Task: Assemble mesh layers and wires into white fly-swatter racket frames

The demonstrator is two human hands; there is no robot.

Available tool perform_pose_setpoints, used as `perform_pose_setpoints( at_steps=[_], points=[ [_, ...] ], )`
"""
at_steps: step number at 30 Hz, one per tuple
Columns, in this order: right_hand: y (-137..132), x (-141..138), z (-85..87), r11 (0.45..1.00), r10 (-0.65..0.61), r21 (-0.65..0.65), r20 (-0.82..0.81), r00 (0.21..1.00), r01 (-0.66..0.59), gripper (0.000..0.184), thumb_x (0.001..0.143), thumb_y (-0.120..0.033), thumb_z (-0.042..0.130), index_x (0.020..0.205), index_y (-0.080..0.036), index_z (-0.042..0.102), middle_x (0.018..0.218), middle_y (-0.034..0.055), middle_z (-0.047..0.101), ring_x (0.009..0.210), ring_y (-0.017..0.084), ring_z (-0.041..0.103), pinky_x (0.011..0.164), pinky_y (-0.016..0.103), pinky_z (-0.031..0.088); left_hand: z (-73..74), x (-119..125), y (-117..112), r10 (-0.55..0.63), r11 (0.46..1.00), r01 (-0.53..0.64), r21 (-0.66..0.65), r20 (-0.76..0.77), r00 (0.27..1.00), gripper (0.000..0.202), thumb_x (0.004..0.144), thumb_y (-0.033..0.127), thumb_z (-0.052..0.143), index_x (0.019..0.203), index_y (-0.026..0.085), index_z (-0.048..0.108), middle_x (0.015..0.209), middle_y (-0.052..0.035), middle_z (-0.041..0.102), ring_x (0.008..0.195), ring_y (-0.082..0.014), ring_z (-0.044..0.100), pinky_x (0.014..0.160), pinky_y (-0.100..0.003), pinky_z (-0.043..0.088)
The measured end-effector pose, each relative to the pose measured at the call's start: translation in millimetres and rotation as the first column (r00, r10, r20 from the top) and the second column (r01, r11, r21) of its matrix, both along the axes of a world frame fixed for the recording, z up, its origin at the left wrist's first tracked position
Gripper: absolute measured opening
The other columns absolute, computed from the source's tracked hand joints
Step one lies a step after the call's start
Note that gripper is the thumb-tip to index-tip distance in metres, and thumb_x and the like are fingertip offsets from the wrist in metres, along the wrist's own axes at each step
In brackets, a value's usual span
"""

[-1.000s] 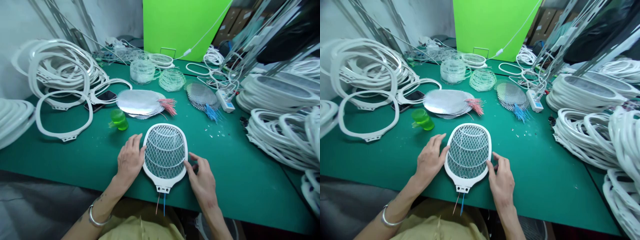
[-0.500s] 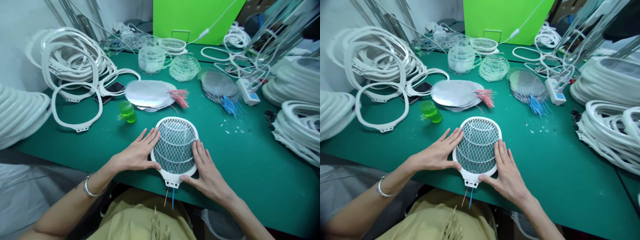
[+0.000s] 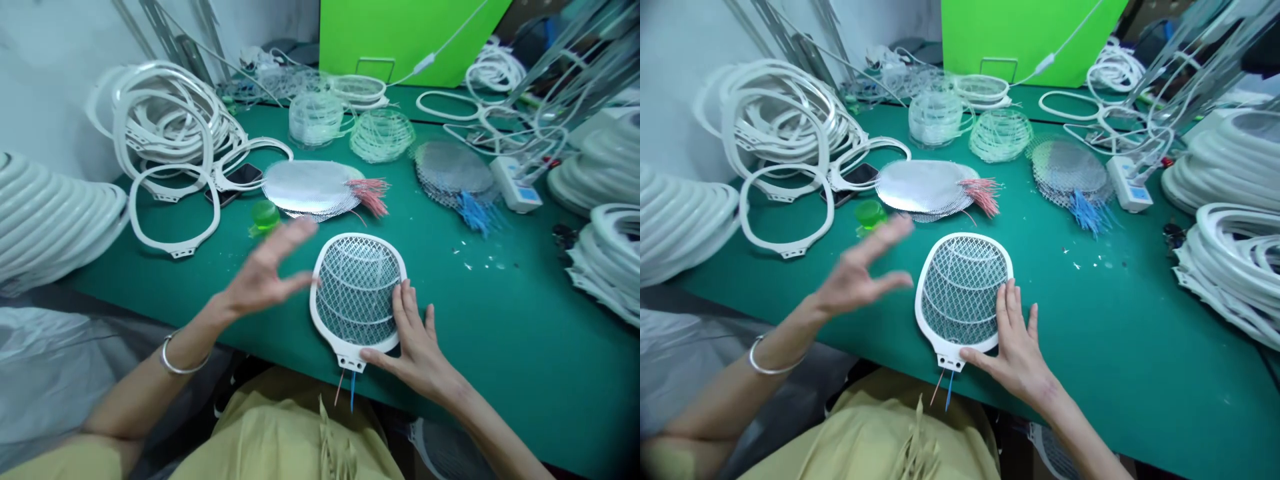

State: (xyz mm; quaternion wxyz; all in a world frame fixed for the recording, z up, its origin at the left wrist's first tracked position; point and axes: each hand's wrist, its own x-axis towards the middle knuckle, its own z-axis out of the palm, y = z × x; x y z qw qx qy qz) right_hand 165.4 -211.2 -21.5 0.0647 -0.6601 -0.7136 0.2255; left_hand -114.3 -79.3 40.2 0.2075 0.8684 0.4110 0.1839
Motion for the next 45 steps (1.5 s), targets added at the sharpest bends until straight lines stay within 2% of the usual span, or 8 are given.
perform_pose_setpoints(
  at_steps=[3, 7, 10, 14, 20, 24, 41, 45],
  points=[
    [1, 0, 2.2, 0.998, -0.002, -0.057, -0.011, 1.0, 0.002, 0.112, 0.078, -0.077, 0.042, 0.148, -0.018, -0.023, 0.156, 0.0121, -0.022, 0.142, 0.033, -0.016, 0.112, 0.061, -0.007, -1.5, -16, 33, 0.4, 0.883, -0.428, 0.193, 0.168, 0.901, 0.072, 0.085, 0.052, 0.063, 0.144, 0.023, 0.033, 0.144, -0.0104, 0.046, 0.135, -0.031, 0.038, 0.109, -0.05, 0.032],
    [2, 0, 2.0, 0.996, -0.014, -0.084, 0.006, 1.0, 0.014, 0.114, 0.077, -0.08, 0.041, 0.148, -0.017, -0.022, 0.155, 0.0107, -0.024, 0.142, 0.031, -0.018, 0.112, 0.059, -0.009, -25.0, -26, 54, 0.461, 0.876, -0.47, 0.112, 0.098, 0.882, 0.071, 0.075, 0.042, 0.075, 0.134, 0.021, 0.041, 0.115, -0.0078, 0.063, 0.101, -0.0296, 0.064, 0.087, -0.043, 0.051],
    [3, -1, 0.2, 0.996, -0.018, -0.085, 0.02, 1.0, 0.019, 0.117, 0.075, -0.081, 0.042, 0.148, -0.016, -0.021, 0.155, 0.0104, -0.024, 0.142, 0.03, -0.019, 0.112, 0.058, -0.009, -17.8, -15, 23, 0.358, 0.928, -0.37, 0.039, 0.184, 0.916, 0.066, 0.075, 0.038, 0.075, 0.129, 0.021, 0.042, 0.105, -0.0052, 0.064, 0.083, -0.0226, 0.067, 0.073, -0.034, 0.055],
    [5, -4, -2.6, 0.997, -0.028, -0.075, 0.031, 0.999, 0.03, 0.12, 0.073, -0.08, 0.046, 0.147, -0.016, -0.025, 0.155, 0.0122, -0.023, 0.142, 0.033, -0.018, 0.111, 0.061, -0.008, 23.2, 22, -44, -0.099, 0.967, 0.159, -0.197, 0.286, 0.953, 0.063, 0.077, 0.034, 0.074, 0.129, 0.023, 0.042, 0.104, -0.003, 0.065, 0.08, -0.0173, 0.067, 0.068, -0.026, 0.055],
    [6, -5, -3.5, 0.996, -0.034, -0.083, 0.028, 0.999, 0.036, 0.119, 0.074, -0.076, 0.05, 0.147, -0.017, -0.024, 0.155, 0.0129, -0.024, 0.141, 0.034, -0.019, 0.11, 0.064, -0.006, 32.1, 55, -78, -0.283, 0.953, 0.303, -0.002, 0.345, 0.895, 0.06, 0.083, 0.029, 0.068, 0.135, 0.022, 0.038, 0.123, -0.0101, 0.059, 0.098, -0.0226, 0.064, 0.078, -0.029, 0.053],
    [5, -5, -3.4, 0.995, -0.04, -0.088, 0.016, 0.999, 0.041, 0.12, 0.074, -0.077, 0.049, 0.147, -0.017, -0.025, 0.155, 0.0124, -0.024, 0.142, 0.034, -0.017, 0.11, 0.062, -0.007, 17.7, 42, -80, -0.196, 0.959, 0.218, -0.179, 0.134, 0.971, 0.059, 0.081, 0.026, 0.07, 0.131, 0.022, 0.04, 0.103, -0.0053, 0.065, 0.079, -0.0202, 0.066, 0.063, -0.027, 0.052],
    [7, -1, 0.8, 0.997, -0.02, -0.073, 0.023, 1.0, 0.022, 0.126, 0.067, -0.086, 0.045, 0.152, -0.006, -0.002, 0.157, 0.012, -0.016, 0.143, 0.027, -0.014, 0.117, 0.046, 0.004, 16.7, 15, -57, -0.044, 0.983, 0.064, -0.172, 0.115, 0.992, 0.058, 0.08, 0.027, 0.071, 0.129, 0.028, 0.041, 0.097, 0.0014, 0.064, 0.071, -0.0156, 0.066, 0.057, -0.023, 0.05],
    [7, -1, 2.9, 0.998, -0.02, -0.052, 0.049, 0.999, 0.023, 0.127, 0.065, -0.087, 0.046, 0.152, -0.006, 0.002, 0.158, 0.0135, -0.01, 0.145, 0.029, -0.008, 0.118, 0.047, 0.01, 13.8, 12, -52, 0.035, 0.998, -0.016, -0.066, 0.303, 0.952, 0.065, 0.081, 0.03, 0.072, 0.134, 0.027, 0.035, 0.111, -0.0046, 0.062, 0.082, -0.0169, 0.066, 0.068, -0.026, 0.053]
  ],
)
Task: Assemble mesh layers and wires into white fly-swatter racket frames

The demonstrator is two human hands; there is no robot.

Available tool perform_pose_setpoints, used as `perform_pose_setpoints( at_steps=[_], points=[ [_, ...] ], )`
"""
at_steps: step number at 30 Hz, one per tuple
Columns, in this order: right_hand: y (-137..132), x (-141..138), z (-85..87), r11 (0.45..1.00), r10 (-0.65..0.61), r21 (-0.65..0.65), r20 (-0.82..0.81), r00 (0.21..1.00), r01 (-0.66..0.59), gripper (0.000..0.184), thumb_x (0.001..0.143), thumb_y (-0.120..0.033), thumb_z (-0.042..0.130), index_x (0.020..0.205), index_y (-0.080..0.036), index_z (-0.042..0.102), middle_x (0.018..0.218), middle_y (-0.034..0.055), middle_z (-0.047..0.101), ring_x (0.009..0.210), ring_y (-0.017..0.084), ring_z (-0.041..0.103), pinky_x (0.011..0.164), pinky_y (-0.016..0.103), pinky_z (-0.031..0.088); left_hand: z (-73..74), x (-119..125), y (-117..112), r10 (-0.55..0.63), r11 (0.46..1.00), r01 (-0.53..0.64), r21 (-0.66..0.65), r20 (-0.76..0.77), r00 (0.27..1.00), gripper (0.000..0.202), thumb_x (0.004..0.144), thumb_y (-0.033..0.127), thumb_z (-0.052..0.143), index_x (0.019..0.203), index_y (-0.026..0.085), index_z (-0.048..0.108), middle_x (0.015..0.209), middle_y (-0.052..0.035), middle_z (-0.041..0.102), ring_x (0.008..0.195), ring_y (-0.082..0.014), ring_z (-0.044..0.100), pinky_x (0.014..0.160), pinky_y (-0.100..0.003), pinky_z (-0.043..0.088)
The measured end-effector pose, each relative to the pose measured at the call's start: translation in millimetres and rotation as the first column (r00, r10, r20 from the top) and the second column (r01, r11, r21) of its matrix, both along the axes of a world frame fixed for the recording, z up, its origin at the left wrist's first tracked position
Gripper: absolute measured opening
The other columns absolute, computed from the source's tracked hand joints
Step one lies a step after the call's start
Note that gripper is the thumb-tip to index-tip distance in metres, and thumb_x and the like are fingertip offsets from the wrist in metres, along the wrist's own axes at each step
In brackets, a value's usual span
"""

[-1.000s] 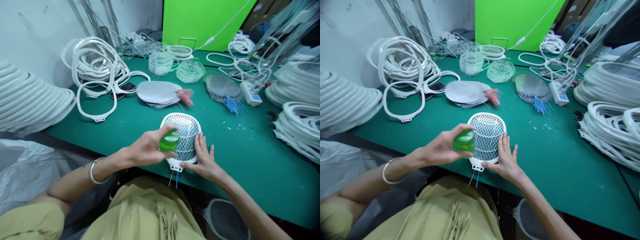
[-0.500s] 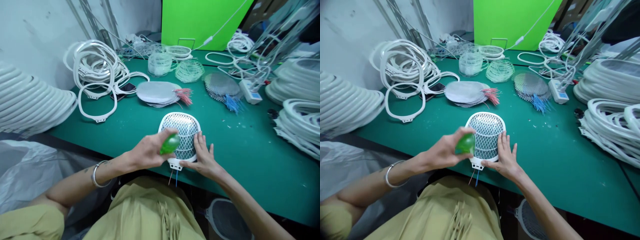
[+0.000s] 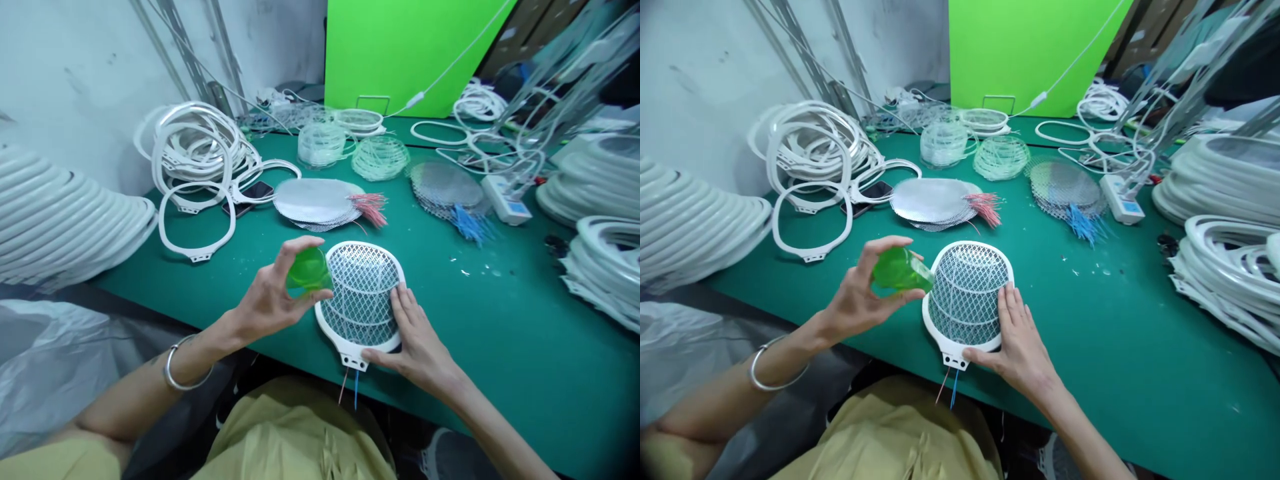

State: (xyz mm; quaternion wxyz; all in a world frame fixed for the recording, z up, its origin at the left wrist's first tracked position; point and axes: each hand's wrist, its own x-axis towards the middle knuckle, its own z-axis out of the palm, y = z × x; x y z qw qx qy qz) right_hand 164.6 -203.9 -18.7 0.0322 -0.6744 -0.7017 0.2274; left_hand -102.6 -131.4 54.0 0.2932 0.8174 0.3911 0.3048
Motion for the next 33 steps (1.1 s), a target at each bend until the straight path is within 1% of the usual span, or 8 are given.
perform_pose_setpoints(
  at_steps=[5, 7, 10, 15, 19, 24, 28, 33],
  points=[
    [1, 0, 3.0, 1.0, 0.007, 0.001, 0.049, 0.999, -0.007, 0.125, 0.065, -0.086, 0.047, 0.152, -0.008, 0.004, 0.159, 0.0127, -0.002, 0.145, 0.03, -0.002, 0.117, 0.047, 0.016, -4.6, 1, 6, -0.115, 0.987, 0.092, -0.131, -0.185, 0.976, 0.056, 0.081, 0.028, 0.07, 0.129, 0.029, 0.04, 0.098, -0.0004, 0.064, 0.073, -0.0166, 0.065, 0.059, -0.024, 0.051],
    [2, 0, 4.0, 1.0, 0.01, -0.004, 0.081, 0.997, -0.01, 0.126, 0.064, -0.086, 0.048, 0.152, -0.007, 0.006, 0.158, 0.0129, 0.0, 0.145, 0.031, -0.001, 0.117, 0.048, 0.016, -4.6, 3, 15, -0.063, 0.987, 0.045, -0.157, -0.11, 0.992, 0.059, 0.082, 0.031, 0.07, 0.131, 0.029, 0.037, 0.096, -0.0004, 0.064, 0.072, -0.0161, 0.066, 0.059, -0.024, 0.052],
    [3, -1, 6.2, 1.0, 0.018, -0.006, 0.12, 0.993, -0.017, 0.126, 0.064, -0.087, 0.047, 0.152, -0.006, 0.008, 0.158, 0.0133, 0.002, 0.144, 0.031, 0.0, 0.117, 0.049, 0.016, -7.5, 7, 34, 0.027, 0.997, -0.023, -0.071, 0.059, 0.998, 0.064, 0.081, 0.035, 0.071, 0.133, 0.028, 0.034, 0.1, -0.0022, 0.063, 0.076, -0.0161, 0.067, 0.064, -0.026, 0.054],
    [3, -1, 8.8, 0.999, 0.021, -0.048, 0.143, 0.99, -0.014, 0.126, 0.064, -0.089, 0.043, 0.151, -0.006, 0.009, 0.157, 0.0123, -0.001, 0.144, 0.031, 0.002, 0.117, 0.049, 0.014, -20.8, 10, 56, -0.027, 0.98, 0.023, -0.2, -0.018, 0.999, 0.063, 0.081, 0.034, 0.071, 0.132, 0.025, 0.036, 0.088, 0.0003, 0.063, 0.069, -0.0158, 0.066, 0.06, -0.026, 0.055],
    [3, -1, 9.7, 0.999, 0.013, -0.05, 0.133, 0.991, -0.007, 0.125, 0.063, -0.088, 0.045, 0.152, -0.009, 0.007, 0.157, 0.0104, -0.001, 0.144, 0.031, 0.002, 0.117, 0.05, 0.014, -24.3, 14, 68, 0.082, 0.994, -0.074, -0.08, 0.108, 0.991, 0.066, 0.08, 0.036, 0.072, 0.133, 0.026, 0.034, 0.103, -0.0036, 0.062, 0.081, -0.0174, 0.067, 0.07, -0.029, 0.056],
    [5, -2, 12.3, 0.994, 0.003, -0.11, 0.133, 0.991, 0.011, 0.124, 0.063, -0.088, 0.045, 0.152, -0.011, 0.004, 0.157, 0.0096, -0.001, 0.143, 0.031, 0.001, 0.117, 0.051, 0.014, -27.4, 27, 89, -0.023, 0.991, 0.026, -0.133, 0.022, 1.0, 0.063, 0.079, 0.035, 0.072, 0.131, 0.025, 0.038, 0.087, 0.0015, 0.062, 0.068, -0.0143, 0.065, 0.063, -0.025, 0.052],
    [7, -3, 16.1, 0.991, 0.007, -0.134, 0.125, 0.992, 0.01, 0.125, 0.063, -0.086, 0.048, 0.152, -0.01, 0.004, 0.157, 0.01, -0.002, 0.143, 0.031, -0.002, 0.117, 0.051, 0.011, -28.8, 41, 103, 0.034, 0.997, -0.028, -0.067, 0.1, 0.994, 0.069, 0.078, 0.037, 0.073, 0.134, 0.026, 0.035, 0.102, -0.0024, 0.062, 0.077, -0.0154, 0.066, 0.07, -0.027, 0.053],
    [8, -6, 25.1, 0.98, -0.013, -0.194, 0.135, 0.991, 0.039, 0.125, 0.063, -0.084, 0.051, 0.152, -0.01, 0.003, 0.157, 0.0072, -0.006, 0.143, 0.029, -0.007, 0.118, 0.048, 0.006, -31.6, 62, 116, -0.023, 0.992, 0.031, -0.125, 0.06, 0.998, 0.067, 0.077, 0.035, 0.073, 0.132, 0.024, 0.037, 0.085, 0.0017, 0.062, 0.068, -0.0148, 0.064, 0.066, -0.027, 0.052]
  ],
)
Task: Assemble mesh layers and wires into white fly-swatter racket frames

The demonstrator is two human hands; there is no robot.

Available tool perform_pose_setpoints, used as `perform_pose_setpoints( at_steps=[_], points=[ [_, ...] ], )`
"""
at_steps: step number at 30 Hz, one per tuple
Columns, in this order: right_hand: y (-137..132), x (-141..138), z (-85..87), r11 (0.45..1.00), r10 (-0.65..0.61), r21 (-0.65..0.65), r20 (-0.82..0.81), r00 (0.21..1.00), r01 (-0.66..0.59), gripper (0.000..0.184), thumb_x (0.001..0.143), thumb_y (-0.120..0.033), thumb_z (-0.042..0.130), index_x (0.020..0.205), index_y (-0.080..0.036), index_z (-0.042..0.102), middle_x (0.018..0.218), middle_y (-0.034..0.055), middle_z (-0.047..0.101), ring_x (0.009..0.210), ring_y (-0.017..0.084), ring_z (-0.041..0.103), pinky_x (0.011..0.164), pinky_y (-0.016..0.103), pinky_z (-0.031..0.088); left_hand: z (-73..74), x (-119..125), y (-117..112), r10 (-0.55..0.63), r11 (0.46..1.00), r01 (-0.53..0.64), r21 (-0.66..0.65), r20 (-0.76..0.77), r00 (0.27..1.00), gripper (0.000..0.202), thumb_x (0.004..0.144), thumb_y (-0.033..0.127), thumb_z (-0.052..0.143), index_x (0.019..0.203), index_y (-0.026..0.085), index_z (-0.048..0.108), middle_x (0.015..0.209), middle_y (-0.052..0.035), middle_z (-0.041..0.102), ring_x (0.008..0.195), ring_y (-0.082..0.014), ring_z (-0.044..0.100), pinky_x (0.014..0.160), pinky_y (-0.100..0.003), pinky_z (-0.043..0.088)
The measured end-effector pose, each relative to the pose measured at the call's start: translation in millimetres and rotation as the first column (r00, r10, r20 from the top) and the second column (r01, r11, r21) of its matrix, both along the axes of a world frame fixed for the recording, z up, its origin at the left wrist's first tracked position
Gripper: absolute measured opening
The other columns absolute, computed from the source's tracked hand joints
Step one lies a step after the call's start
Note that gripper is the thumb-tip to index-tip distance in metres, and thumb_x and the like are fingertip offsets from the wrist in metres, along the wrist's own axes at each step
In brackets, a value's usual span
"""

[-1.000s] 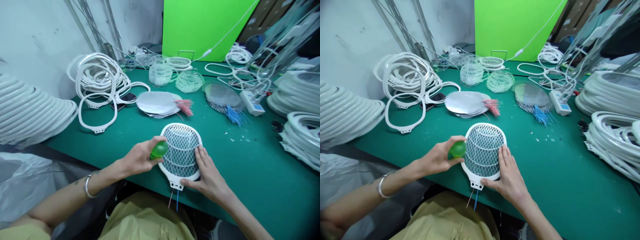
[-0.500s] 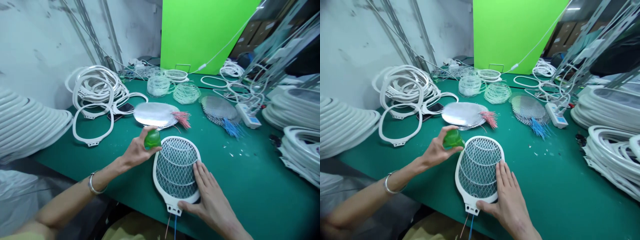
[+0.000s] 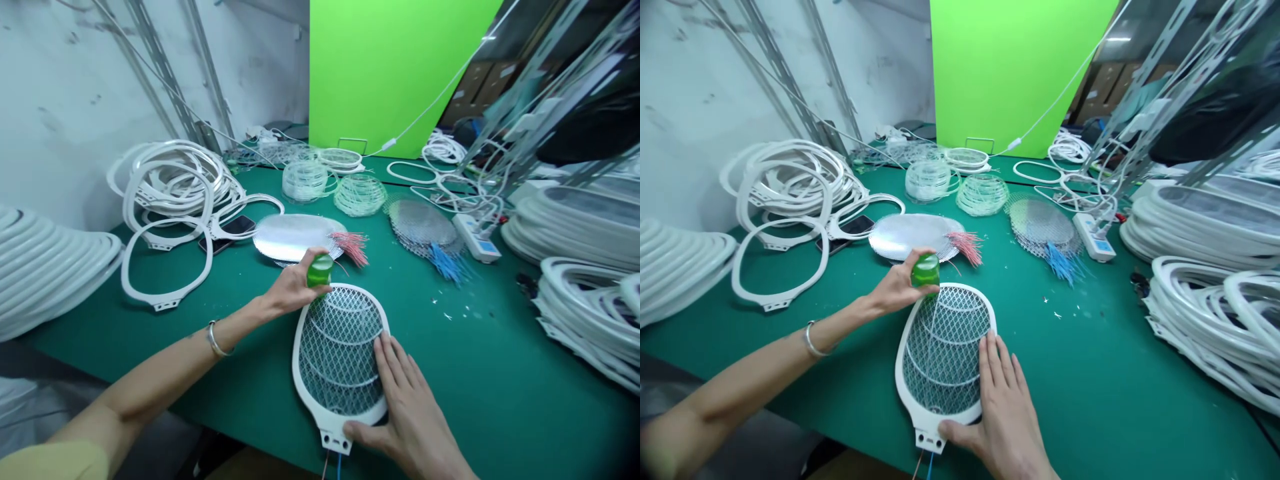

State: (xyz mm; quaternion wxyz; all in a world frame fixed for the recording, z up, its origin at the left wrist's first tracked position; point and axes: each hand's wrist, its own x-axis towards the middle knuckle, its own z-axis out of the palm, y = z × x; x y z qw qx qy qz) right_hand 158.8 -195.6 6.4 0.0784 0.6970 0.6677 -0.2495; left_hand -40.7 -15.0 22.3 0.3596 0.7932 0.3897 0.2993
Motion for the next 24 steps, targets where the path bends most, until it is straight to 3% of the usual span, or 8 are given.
perform_pose_setpoints(
  at_steps=[3, 7, 10, 13, 16, 20, 24],
  points=[
    [0, -2, 3.9, 1.0, 0.001, -0.027, -0.005, 1.0, -0.001, 0.126, 0.062, -0.084, 0.051, 0.152, -0.01, 0.002, 0.156, 0.0061, -0.01, 0.143, 0.028, -0.009, 0.118, 0.047, 0.005, -2.7, 15, 9, -0.032, 0.998, 0.026, 0.05, 0.122, 0.992, 0.069, 0.078, 0.033, 0.073, 0.135, 0.025, 0.033, 0.099, -0.0022, 0.062, 0.078, -0.0161, 0.065, 0.074, -0.029, 0.053],
    [2, -3, 6.4, 0.999, 0.011, -0.031, -0.005, 1.0, -0.011, 0.126, 0.061, -0.08, 0.055, 0.151, -0.009, 0.003, 0.155, 0.0075, -0.01, 0.143, 0.029, -0.009, 0.117, 0.048, 0.005, -3.4, 39, 17, -0.122, 0.992, 0.12, 0.031, 0.078, 0.989, 0.067, 0.076, 0.028, 0.074, 0.131, 0.024, 0.037, 0.106, -0.0055, 0.061, 0.08, -0.0183, 0.066, 0.074, -0.032, 0.054],
    [4, -4, 9.3, 0.998, 0.009, -0.064, -0.013, 1.0, -0.009, 0.128, 0.06, -0.079, 0.058, 0.151, -0.006, 0.003, 0.155, 0.0091, -0.011, 0.143, 0.029, -0.01, 0.117, 0.049, 0.005, -1.5, 59, 14, -0.17, 0.983, 0.156, 0.095, 0.169, 0.971, 0.068, 0.077, 0.028, 0.073, 0.133, 0.026, 0.035, 0.124, -0.0096, 0.054, 0.087, -0.018, 0.065, 0.077, -0.031, 0.053],
    [6, -5, 13.8, 0.997, 0.007, -0.074, -0.02, 1.0, -0.009, 0.128, 0.06, -0.08, 0.057, 0.15, -0.005, 0.004, 0.154, 0.0086, -0.013, 0.143, 0.029, -0.011, 0.118, 0.047, 0.003, -3.1, 79, 9, -0.223, 0.973, 0.214, 0.092, 0.112, 0.968, 0.068, 0.078, 0.027, 0.072, 0.135, 0.026, 0.034, 0.108, -0.0056, 0.061, 0.078, -0.0168, 0.065, 0.072, -0.03, 0.053],
    [6, -4, 16.3, 0.997, 0.013, -0.081, -0.033, 0.999, -0.016, 0.129, 0.061, -0.082, 0.055, 0.15, -0.004, 0.005, 0.154, 0.0093, -0.012, 0.143, 0.029, -0.009, 0.118, 0.047, 0.003, -1.7, 92, 3, -0.2, 0.98, 0.2, -0.013, 0.036, 0.979, 0.067, 0.075, 0.025, 0.073, 0.132, 0.025, 0.038, 0.084, 0.0011, 0.061, 0.069, -0.0164, 0.063, 0.068, -0.03, 0.051],
    [5, -2, 11.4, 0.999, 0.027, -0.016, -0.05, 0.998, -0.028, 0.13, 0.057, -0.083, 0.056, 0.15, -0.004, 0.01, 0.155, 0.0131, -0.006, 0.144, 0.032, -0.004, 0.118, 0.051, 0.007, 5.5, 101, -10, -0.209, 0.977, 0.214, 0.008, 0.249, 0.946, 0.071, 0.078, 0.032, 0.072, 0.136, 0.026, 0.031, 0.099, -0.0034, 0.061, 0.076, -0.0167, 0.063, 0.068, -0.029, 0.052],
    [2, -3, 5.0, 0.996, 0.037, 0.083, -0.055, 0.998, -0.032, 0.13, 0.056, -0.086, 0.056, 0.151, -0.006, 0.016, 0.155, 0.0161, 0.005, 0.144, 0.034, 0.006, 0.117, 0.052, 0.014, -2.3, 108, -25, -0.357, 0.933, 0.354, 0.059, 0.065, 0.932, 0.066, 0.078, 0.025, 0.07, 0.134, 0.028, 0.035, 0.1, -0.003, 0.06, 0.077, -0.0181, 0.062, 0.07, -0.032, 0.052]
  ],
)
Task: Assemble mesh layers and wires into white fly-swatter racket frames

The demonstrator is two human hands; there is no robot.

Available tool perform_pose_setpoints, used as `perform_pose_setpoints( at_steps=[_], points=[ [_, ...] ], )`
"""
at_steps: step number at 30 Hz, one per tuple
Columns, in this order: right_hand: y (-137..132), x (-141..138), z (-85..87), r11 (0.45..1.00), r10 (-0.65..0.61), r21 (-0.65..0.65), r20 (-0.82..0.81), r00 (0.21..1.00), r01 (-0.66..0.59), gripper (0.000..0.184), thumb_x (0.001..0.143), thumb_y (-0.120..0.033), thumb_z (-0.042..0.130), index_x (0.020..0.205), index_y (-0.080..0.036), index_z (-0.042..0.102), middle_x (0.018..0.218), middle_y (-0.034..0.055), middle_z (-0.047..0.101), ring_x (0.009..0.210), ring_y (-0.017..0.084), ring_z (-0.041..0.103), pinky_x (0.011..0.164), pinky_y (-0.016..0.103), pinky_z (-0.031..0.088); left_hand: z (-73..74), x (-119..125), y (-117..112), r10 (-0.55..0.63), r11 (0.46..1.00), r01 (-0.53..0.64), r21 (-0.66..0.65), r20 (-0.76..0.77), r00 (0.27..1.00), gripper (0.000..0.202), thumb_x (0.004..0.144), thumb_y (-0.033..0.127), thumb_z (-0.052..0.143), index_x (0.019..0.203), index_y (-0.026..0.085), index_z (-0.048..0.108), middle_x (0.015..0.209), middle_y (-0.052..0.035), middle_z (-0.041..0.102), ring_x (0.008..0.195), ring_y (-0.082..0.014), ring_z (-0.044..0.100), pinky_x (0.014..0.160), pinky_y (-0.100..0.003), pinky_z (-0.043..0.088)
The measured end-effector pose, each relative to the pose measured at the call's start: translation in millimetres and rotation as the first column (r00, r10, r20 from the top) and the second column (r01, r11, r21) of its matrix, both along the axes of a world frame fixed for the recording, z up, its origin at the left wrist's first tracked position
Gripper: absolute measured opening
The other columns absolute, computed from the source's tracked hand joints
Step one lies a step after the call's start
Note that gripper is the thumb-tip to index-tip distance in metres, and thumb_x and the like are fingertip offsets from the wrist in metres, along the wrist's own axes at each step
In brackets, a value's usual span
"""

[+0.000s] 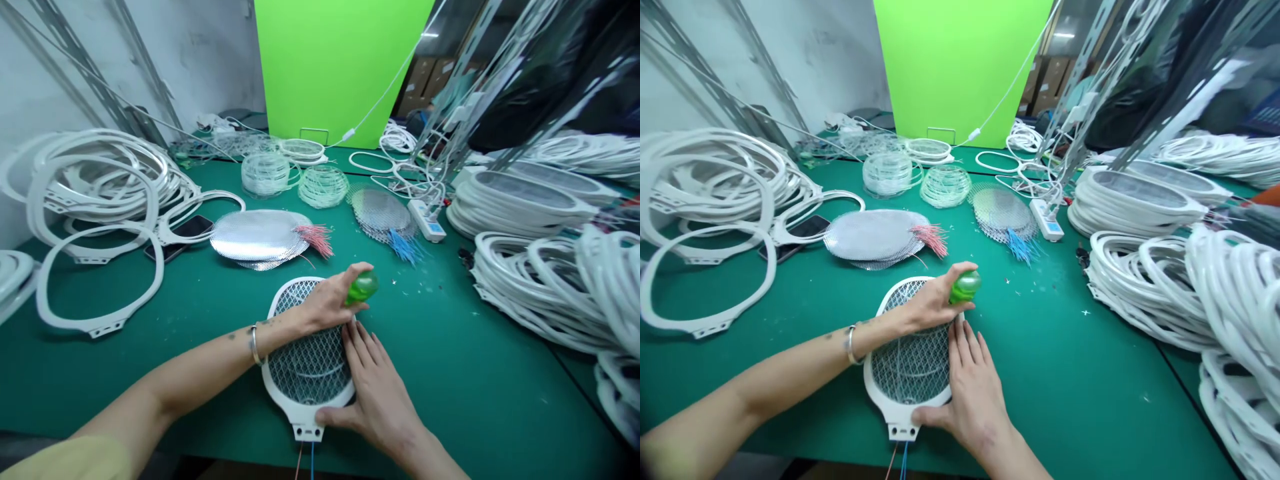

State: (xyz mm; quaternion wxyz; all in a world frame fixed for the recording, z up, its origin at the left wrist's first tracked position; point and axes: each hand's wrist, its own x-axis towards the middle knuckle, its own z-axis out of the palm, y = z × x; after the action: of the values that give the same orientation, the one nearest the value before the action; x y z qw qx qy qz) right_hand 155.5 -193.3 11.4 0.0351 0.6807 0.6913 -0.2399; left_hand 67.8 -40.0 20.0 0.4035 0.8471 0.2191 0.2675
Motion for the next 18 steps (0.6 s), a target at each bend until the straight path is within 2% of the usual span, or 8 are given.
perform_pose_setpoints(
  at_steps=[2, 4, 6, 9, 12, 15, 17, 18],
  points=[
    [0, 2, 0.5, 0.999, 0.019, 0.033, 0.009, 1.0, -0.019, 0.129, 0.057, -0.087, 0.054, 0.15, -0.003, 0.019, 0.155, 0.0181, 0.009, 0.144, 0.035, 0.011, 0.117, 0.052, 0.017, -4.9, 2, -2, -0.001, 0.997, -0.002, -0.072, -0.037, 0.999, 0.064, 0.078, 0.022, 0.07, 0.132, 0.028, 0.037, 0.095, -0.0012, 0.06, 0.076, -0.0181, 0.063, 0.07, -0.033, 0.052],
    [3, 11, 3.6, 0.996, 0.052, 0.065, 0.017, 0.999, -0.053, 0.123, 0.063, -0.085, 0.052, 0.147, 0.0, 0.025, 0.153, 0.0199, 0.016, 0.143, 0.035, 0.017, 0.116, 0.051, 0.022, -5.3, -1, -1, 0.048, 0.965, -0.028, -0.259, 0.072, 0.996, 0.065, 0.077, 0.023, 0.072, 0.131, 0.028, 0.035, 0.093, -0.0006, 0.06, 0.078, -0.0178, 0.064, 0.07, -0.031, 0.054],
    [10, 26, 6.8, 0.985, 0.116, 0.129, -0.004, 0.993, -0.115, 0.1, 0.076, -0.077, 0.047, 0.144, -0.005, 0.038, 0.15, 0.0162, 0.031, 0.14, 0.033, 0.029, 0.112, 0.049, 0.03, -0.7, -11, -1, 0.166, 0.898, -0.053, -0.438, 0.224, 0.96, 0.065, 0.078, 0.026, 0.073, 0.129, 0.028, 0.032, 0.098, -0.0018, 0.059, 0.085, -0.0177, 0.065, 0.073, -0.03, 0.055],
    [22, 57, 6.0, 0.942, 0.235, 0.264, -0.08, 0.969, -0.207, 0.049, 0.093, -0.054, 0.042, 0.131, -0.028, 0.057, 0.136, -0.0007, 0.056, 0.13, 0.026, 0.045, 0.11, 0.049, 0.031, 11.2, -36, -13, 0.259, 0.847, -0.085, -0.525, 0.266, 0.929, 0.065, 0.079, 0.03, 0.074, 0.128, 0.028, 0.032, 0.105, -0.0033, 0.057, 0.093, -0.0183, 0.064, 0.079, -0.03, 0.056],
    [30, 79, -1.6, 0.92, 0.276, 0.335, -0.182, 0.944, -0.204, 0.033, 0.095, -0.043, 0.046, 0.123, -0.038, 0.062, 0.126, -0.0076, 0.064, 0.121, 0.021, 0.051, 0.114, 0.048, 0.023, 20.4, -58, -40, 0.105, 0.895, -0.022, -0.445, 0.161, 0.981, 0.067, 0.076, 0.03, 0.076, 0.129, 0.028, 0.036, 0.108, -0.0049, 0.057, 0.092, -0.0206, 0.065, 0.077, -0.033, 0.057],
    [34, 87, -8.4, 0.922, 0.284, 0.334, -0.239, 0.929, -0.196, 0.029, 0.093, -0.037, 0.049, 0.116, -0.036, 0.066, 0.112, -0.0044, 0.07, 0.116, 0.018, 0.053, 0.117, 0.049, 0.016, 18.2, -60, -69, -0.011, 0.988, 0.039, -0.149, 0.186, 0.983, 0.067, 0.076, 0.029, 0.076, 0.131, 0.028, 0.038, 0.12, -0.0082, 0.055, 0.105, -0.025, 0.061, 0.086, -0.036, 0.055],
    [36, 89, -11.2, 0.923, 0.29, 0.327, -0.246, 0.925, -0.203, 0.027, 0.091, -0.032, 0.051, 0.111, -0.033, 0.069, 0.104, -0.0011, 0.071, 0.114, 0.018, 0.054, 0.118, 0.05, 0.013, 10.8, -51, -82, -0.107, 0.994, 0.105, 0.023, 0.193, 0.975, 0.065, 0.079, 0.025, 0.073, 0.133, 0.029, 0.037, 0.125, -0.0084, 0.055, 0.114, -0.0263, 0.057, 0.094, -0.038, 0.051],
    [37, 89, -12.1, 0.923, 0.294, 0.325, -0.246, 0.923, -0.207, 0.027, 0.089, -0.031, 0.053, 0.11, -0.032, 0.07, 0.102, 0.0002, 0.071, 0.114, 0.018, 0.054, 0.118, 0.051, 0.011, 6.7, -46, -86, -0.164, 0.986, 0.157, 0.051, 0.163, 0.973, 0.063, 0.081, 0.023, 0.071, 0.133, 0.029, 0.036, 0.126, -0.008, 0.055, 0.116, -0.0263, 0.056, 0.095, -0.039, 0.049]
  ],
)
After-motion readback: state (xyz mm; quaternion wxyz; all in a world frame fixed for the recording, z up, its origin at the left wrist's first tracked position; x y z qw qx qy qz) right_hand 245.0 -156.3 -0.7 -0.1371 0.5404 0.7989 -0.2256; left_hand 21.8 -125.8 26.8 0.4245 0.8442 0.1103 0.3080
